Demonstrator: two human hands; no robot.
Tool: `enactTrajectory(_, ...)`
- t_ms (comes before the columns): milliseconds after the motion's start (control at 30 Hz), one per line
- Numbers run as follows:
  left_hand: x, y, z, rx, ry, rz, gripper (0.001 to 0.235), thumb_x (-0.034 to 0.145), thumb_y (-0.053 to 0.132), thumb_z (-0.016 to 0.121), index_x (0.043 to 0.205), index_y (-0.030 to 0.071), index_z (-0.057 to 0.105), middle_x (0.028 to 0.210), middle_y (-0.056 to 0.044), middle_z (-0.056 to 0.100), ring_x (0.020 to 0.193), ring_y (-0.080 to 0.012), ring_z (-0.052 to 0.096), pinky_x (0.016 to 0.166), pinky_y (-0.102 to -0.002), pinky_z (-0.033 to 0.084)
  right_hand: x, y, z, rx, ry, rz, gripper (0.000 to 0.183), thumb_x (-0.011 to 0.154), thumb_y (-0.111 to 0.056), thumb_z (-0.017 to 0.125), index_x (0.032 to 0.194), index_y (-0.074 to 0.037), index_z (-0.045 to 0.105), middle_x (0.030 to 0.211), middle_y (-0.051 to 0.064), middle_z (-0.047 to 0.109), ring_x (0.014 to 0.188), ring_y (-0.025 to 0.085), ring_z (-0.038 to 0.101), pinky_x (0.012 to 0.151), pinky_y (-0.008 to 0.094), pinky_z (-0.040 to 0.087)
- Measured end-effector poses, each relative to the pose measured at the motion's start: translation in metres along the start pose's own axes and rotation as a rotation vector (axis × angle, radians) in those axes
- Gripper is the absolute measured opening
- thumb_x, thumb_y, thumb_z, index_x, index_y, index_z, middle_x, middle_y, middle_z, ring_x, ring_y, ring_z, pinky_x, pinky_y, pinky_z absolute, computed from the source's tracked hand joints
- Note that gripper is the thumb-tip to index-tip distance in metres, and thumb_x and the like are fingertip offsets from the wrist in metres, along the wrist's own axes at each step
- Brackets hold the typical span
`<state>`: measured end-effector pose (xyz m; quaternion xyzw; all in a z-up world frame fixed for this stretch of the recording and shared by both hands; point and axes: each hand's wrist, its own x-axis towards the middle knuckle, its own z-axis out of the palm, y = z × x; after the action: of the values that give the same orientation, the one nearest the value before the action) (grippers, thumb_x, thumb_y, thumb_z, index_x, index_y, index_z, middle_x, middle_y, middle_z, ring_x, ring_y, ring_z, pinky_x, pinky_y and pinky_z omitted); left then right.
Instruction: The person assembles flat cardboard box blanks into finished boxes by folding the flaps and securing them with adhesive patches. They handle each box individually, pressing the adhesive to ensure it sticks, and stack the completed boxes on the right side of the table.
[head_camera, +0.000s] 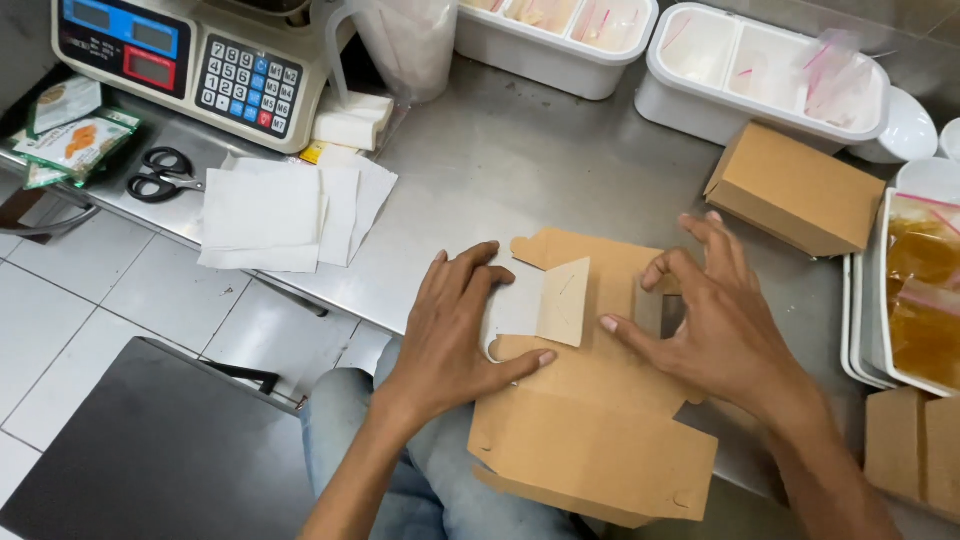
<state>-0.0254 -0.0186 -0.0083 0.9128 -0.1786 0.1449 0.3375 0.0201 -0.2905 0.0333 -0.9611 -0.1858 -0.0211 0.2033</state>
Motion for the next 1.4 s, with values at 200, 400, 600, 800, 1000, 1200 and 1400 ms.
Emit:
enactTrajectory(200,0.004,0.006,0.013,-0.018,0.144,-0.043,0.036,0.089,0.040,0.072,0.101,0.006,0.074,0.128,-0.010,0.065,0.123,-0.0276,0.060,0.117,-0.063,0.032,-0.005,0.020,-0.017,-0.009,-0.140,0.156,0.035,0.085,-0.045,0.073,0.072,-0.013,0.071,0.138,0.007,0.064,0.163,0.026,0.033,0.122,0.043,0.032)
enactTrajectory(400,0.019,0.003,-0.006,-0.403,0.190,-0.264,0.011,0.088,0.027,0.068,0.091,0.017,0.070,0.073,0.008,0.067,0.061,-0.0111,0.057,0.123,-0.052,0.027,0.001,0.027,-0.022,0.280,0.130,0.034,0.013,0.085,-0.024,0.080,0.085,-0.011,0.076,0.124,0.008,0.073,0.112,0.016,0.070,0.102,0.028,0.043)
enactTrajectory(600,0.075,-0.007,-0.075,-0.924,0.171,-0.277,0.028,0.087,0.008,0.076,0.115,0.006,0.069,0.107,-0.004,0.079,0.095,-0.0090,0.072,0.083,-0.024,0.059,0.022,-0.001,-0.068,0.560,0.325,0.020,0.017,0.099,-0.013,0.081,0.087,-0.008,0.070,0.082,-0.006,0.062,0.073,0.002,0.045,0.066,0.019,0.036)
enactTrajectory(800,0.120,0.024,-0.163,-0.731,0.170,0.181,0.019,0.094,0.002,0.074,0.112,0.009,0.071,0.106,0.004,0.072,0.093,-0.0023,0.059,0.079,-0.018,0.049,0.049,-0.020,-0.117,0.658,0.525,-0.222,0.006,0.111,0.003,0.079,0.114,0.005,0.074,0.095,0.009,0.068,0.081,0.017,0.071,0.065,0.020,0.053)
enactTrajectory(1000,0.070,0.023,-0.171,-0.270,0.098,0.487,0.026,0.088,-0.006,0.067,0.095,0.017,0.076,0.138,-0.012,0.065,0.131,-0.0274,0.059,0.112,-0.044,0.045,0.007,-0.020,-0.096,0.527,0.545,-0.451,0.026,0.112,0.027,0.061,0.111,0.002,0.070,0.139,0.026,0.063,0.134,0.032,0.063,0.119,0.035,0.058)
enactTrajectory(1200,0.027,-0.026,-0.074,-0.099,-0.226,0.388,0.042,0.065,-0.005,0.055,0.084,0.020,0.082,0.127,-0.011,0.067,0.116,-0.0332,0.060,0.099,-0.047,0.047,-0.028,-0.002,-0.012,0.358,0.229,-0.338,0.029,0.089,0.007,0.066,0.093,-0.017,0.082,0.123,0.010,0.071,0.116,0.022,0.069,0.097,0.033,0.052)
enactTrajectory(1400,0.028,0.002,-0.045,-0.010,-0.335,0.201,0.038,0.077,0.002,0.066,0.113,0.008,0.078,0.118,-0.018,0.072,0.109,-0.0373,0.068,0.085,-0.044,0.050,-0.030,-0.012,0.007,0.410,0.188,-0.228,0.027,0.084,0.011,0.067,0.093,-0.010,0.082,0.107,0.017,0.077,0.098,0.037,0.076,0.088,0.048,0.059)
